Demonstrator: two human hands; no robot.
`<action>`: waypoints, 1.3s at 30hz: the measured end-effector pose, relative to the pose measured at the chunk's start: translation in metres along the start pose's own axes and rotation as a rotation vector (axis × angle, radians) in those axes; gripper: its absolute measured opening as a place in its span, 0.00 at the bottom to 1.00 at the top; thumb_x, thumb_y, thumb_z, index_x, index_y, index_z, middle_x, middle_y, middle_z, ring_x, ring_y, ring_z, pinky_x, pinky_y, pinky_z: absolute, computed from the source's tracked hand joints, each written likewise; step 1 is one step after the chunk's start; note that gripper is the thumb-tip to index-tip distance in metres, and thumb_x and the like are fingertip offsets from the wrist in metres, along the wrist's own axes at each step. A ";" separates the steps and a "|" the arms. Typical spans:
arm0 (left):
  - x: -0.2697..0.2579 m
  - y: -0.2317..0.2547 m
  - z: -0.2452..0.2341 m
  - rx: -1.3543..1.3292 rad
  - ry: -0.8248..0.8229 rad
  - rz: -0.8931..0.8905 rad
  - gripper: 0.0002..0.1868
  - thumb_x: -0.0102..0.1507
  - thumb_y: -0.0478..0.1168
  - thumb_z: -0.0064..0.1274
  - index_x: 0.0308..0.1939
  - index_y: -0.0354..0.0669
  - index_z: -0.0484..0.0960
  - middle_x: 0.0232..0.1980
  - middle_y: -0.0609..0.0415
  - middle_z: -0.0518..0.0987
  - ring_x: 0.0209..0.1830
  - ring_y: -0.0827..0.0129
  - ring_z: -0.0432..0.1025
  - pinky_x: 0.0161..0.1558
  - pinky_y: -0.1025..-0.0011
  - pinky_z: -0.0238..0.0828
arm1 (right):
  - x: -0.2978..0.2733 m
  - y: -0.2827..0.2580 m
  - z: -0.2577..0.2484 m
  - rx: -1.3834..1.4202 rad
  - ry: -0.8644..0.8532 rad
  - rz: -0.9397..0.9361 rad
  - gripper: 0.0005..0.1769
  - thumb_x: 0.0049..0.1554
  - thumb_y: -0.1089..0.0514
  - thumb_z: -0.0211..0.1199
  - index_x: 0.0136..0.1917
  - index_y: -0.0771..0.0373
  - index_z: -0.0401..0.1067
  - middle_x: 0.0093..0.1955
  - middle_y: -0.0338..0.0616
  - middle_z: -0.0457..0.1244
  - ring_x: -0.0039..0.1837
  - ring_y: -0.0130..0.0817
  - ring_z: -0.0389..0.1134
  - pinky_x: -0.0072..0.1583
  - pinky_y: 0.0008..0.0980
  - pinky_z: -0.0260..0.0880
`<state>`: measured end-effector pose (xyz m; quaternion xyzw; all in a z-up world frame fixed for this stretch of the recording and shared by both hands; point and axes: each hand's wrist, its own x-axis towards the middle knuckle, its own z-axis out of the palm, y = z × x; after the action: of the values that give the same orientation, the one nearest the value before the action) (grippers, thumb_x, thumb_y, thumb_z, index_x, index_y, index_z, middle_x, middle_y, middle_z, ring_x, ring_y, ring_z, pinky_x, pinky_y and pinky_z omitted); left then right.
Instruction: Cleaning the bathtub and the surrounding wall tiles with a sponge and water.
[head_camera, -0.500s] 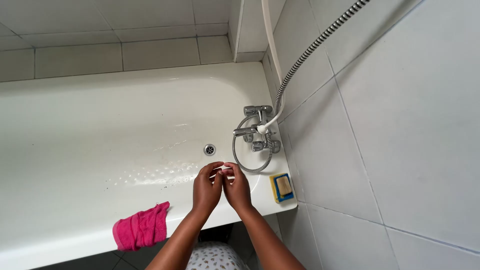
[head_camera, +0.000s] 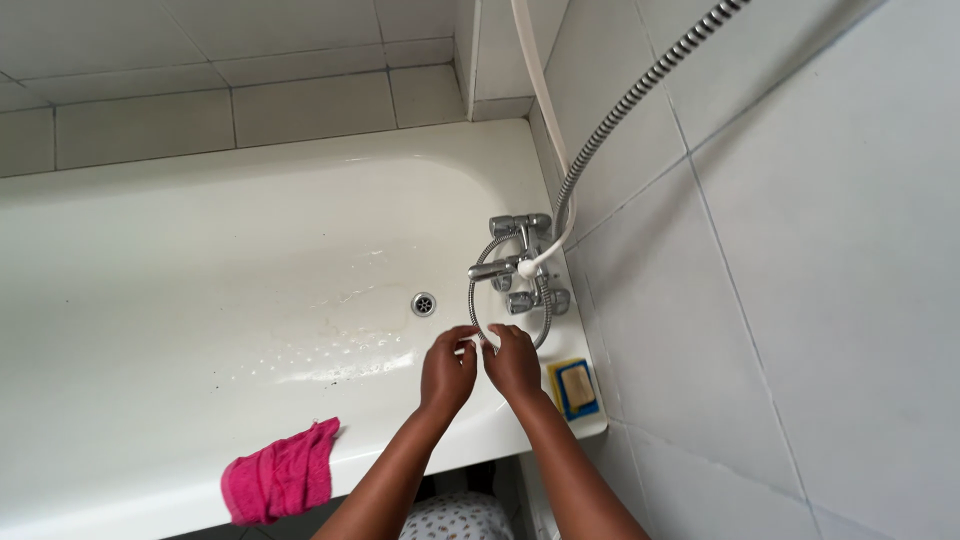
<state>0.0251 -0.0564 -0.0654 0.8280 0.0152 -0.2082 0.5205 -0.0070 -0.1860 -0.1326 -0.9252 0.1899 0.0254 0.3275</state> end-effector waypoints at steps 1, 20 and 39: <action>0.009 -0.005 0.010 -0.005 0.011 -0.004 0.14 0.66 0.35 0.49 0.55 0.43 0.83 0.57 0.47 0.81 0.53 0.59 0.80 0.50 0.65 0.78 | 0.010 0.010 0.003 -0.002 -0.007 -0.011 0.18 0.58 0.57 0.66 0.60 0.62 0.74 0.59 0.50 0.68 0.65 0.49 0.65 0.65 0.43 0.66; 0.156 -0.058 0.103 0.114 0.083 0.166 0.24 0.65 0.35 0.50 0.66 0.45 0.77 0.64 0.45 0.79 0.62 0.50 0.73 0.61 0.59 0.70 | 0.163 0.052 0.027 -0.945 -0.131 -0.453 0.13 0.57 0.56 0.63 0.54 0.63 0.77 0.55 0.46 0.68 0.63 0.41 0.66 0.70 0.40 0.59; 0.195 -0.055 0.100 -0.166 -0.215 0.149 0.19 0.67 0.43 0.50 0.60 0.42 0.82 0.56 0.44 0.84 0.56 0.60 0.80 0.57 0.66 0.75 | 0.096 0.040 0.040 -0.053 0.294 -0.277 0.38 0.57 0.77 0.47 0.80 0.74 0.49 0.83 0.68 0.45 0.83 0.63 0.45 0.77 0.47 0.55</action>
<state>0.1574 -0.1553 -0.2197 0.7540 -0.0850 -0.2546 0.5996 0.0708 -0.2219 -0.2043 -0.9445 0.1060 -0.1503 0.2722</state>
